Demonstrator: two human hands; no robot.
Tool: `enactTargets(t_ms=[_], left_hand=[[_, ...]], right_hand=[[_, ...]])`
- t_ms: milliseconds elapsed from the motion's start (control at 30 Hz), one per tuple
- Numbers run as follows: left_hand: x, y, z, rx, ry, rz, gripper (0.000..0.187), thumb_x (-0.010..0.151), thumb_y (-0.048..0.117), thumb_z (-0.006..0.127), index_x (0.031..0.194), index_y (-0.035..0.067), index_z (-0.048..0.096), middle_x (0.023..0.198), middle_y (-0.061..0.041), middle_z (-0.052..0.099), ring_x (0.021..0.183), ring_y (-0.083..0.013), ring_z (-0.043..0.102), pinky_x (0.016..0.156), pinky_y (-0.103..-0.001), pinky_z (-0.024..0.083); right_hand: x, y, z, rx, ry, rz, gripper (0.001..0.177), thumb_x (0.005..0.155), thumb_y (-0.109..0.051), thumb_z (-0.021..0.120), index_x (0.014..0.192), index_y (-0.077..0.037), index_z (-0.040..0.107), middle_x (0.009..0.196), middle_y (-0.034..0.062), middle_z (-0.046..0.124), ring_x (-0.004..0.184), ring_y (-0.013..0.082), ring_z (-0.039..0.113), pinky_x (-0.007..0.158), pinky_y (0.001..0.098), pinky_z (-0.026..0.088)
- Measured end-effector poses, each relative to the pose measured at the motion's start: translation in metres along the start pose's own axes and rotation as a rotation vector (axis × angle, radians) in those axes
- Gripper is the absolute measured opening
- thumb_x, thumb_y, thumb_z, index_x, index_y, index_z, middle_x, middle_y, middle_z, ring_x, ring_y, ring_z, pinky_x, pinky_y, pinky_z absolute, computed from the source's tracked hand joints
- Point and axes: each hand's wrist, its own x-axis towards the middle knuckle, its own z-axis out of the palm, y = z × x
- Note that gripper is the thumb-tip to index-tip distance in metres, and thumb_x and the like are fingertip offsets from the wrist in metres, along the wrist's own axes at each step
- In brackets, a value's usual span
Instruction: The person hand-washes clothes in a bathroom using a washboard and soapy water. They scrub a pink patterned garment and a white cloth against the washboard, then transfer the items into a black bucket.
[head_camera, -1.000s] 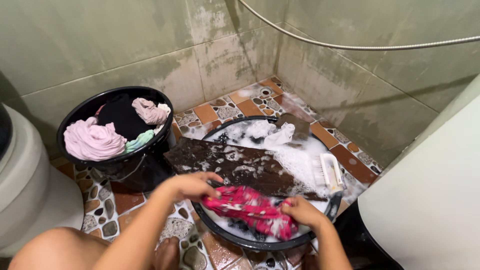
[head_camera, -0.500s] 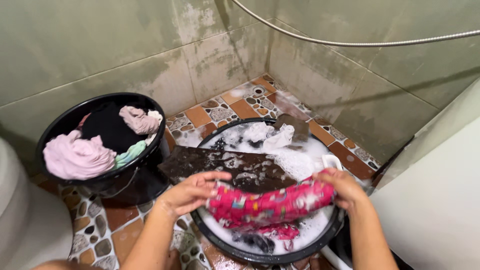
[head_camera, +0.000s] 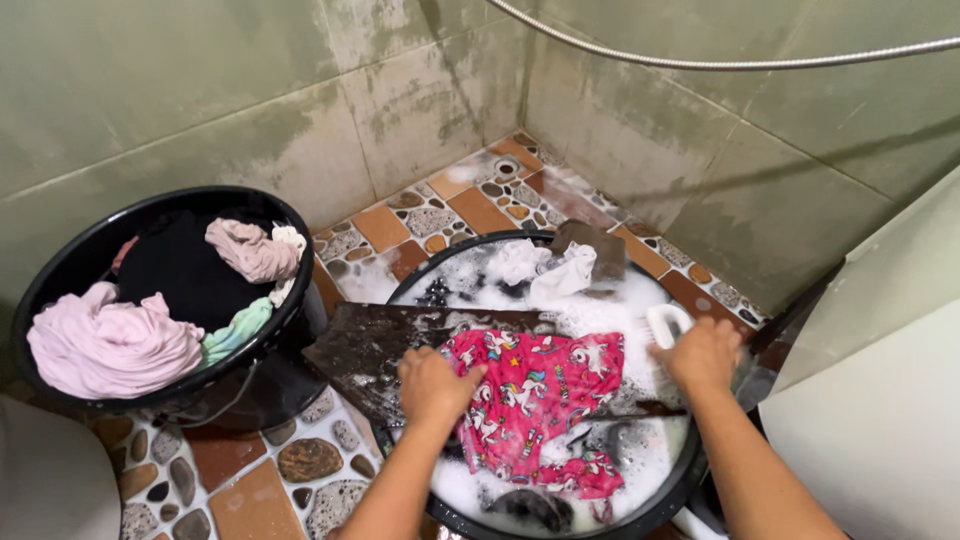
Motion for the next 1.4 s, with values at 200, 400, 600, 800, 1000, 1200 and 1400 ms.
enactTargets(t_ms=[200,400,600,800,1000,1200,1400], left_hand=[[-0.011,0.005,0.004,-0.083,0.052,0.144,0.034,0.087,0.025,0.073,0.113,0.004,0.063,0.106,-0.018,0.070,0.104,-0.0360,0.066,0.088,-0.047,0.054],[-0.009,-0.022,-0.021,-0.545,-0.018,0.016,0.024,0.089,0.025,0.072,0.112,0.016,0.070,0.078,-0.013,0.074,0.072,-0.0341,0.071,0.070,-0.048,0.056],[-0.021,-0.040,-0.036,-0.012,0.071,0.238,0.024,0.087,0.028,0.071,0.109,0.025,0.079,0.098,-0.007,0.073,0.102,-0.0311,0.062,0.090,-0.047,0.050],[-0.014,-0.032,-0.050,0.072,-0.162,0.187,0.036,0.088,0.034,0.074,0.123,0.028,0.073,0.112,-0.007,0.071,0.115,-0.0289,0.058,0.101,-0.049,0.043],[-0.009,-0.026,-0.063,0.057,-0.293,0.101,0.053,0.081,0.038,0.083,0.132,0.031,0.068,0.118,-0.010,0.072,0.121,-0.0301,0.062,0.109,-0.049,0.042],[-0.009,-0.031,-0.058,-0.030,-0.305,0.008,0.050,0.075,0.040,0.086,0.122,0.026,0.075,0.111,-0.011,0.075,0.114,-0.0304,0.069,0.109,-0.046,0.046],[-0.008,-0.025,-0.053,-0.010,-0.236,0.081,0.052,0.075,0.038,0.087,0.123,0.027,0.074,0.109,-0.012,0.074,0.112,-0.0312,0.065,0.105,-0.049,0.045]], right_hand=[[-0.012,-0.009,-0.002,-0.012,-0.127,-0.134,0.075,0.075,-0.039,0.087,0.127,0.005,0.056,0.108,0.0251,0.073,0.102,0.0385,0.072,0.092,0.0457,0.058],[-0.081,-0.114,-0.024,0.288,-0.168,-0.162,0.078,0.079,-0.054,0.080,0.121,0.006,0.052,0.081,0.0175,0.073,0.073,0.0328,0.075,0.067,0.0455,0.061],[-0.159,-0.198,0.024,0.321,-0.338,-0.393,0.068,0.077,-0.033,0.080,0.133,-0.008,0.050,0.101,0.0177,0.074,0.093,0.0373,0.072,0.083,0.0490,0.058],[-0.045,-0.044,0.018,0.140,-0.117,-0.206,0.102,0.068,-0.045,0.083,0.148,0.004,0.042,0.091,0.0201,0.078,0.083,0.0337,0.077,0.077,0.0462,0.061],[-0.090,-0.131,0.036,0.406,0.167,-0.513,0.053,0.072,-0.017,0.069,0.120,0.006,0.065,0.110,0.0295,0.069,0.091,0.0443,0.069,0.078,0.0521,0.056],[-0.137,-0.182,0.049,0.303,-0.327,-0.410,0.067,0.073,-0.034,0.081,0.129,-0.005,0.059,0.104,0.0204,0.072,0.098,0.0383,0.071,0.087,0.0480,0.056],[-0.017,-0.043,0.016,0.120,-0.122,-0.097,0.078,0.072,-0.037,0.087,0.129,0.006,0.055,0.093,0.0230,0.075,0.087,0.0380,0.075,0.078,0.0464,0.060]])
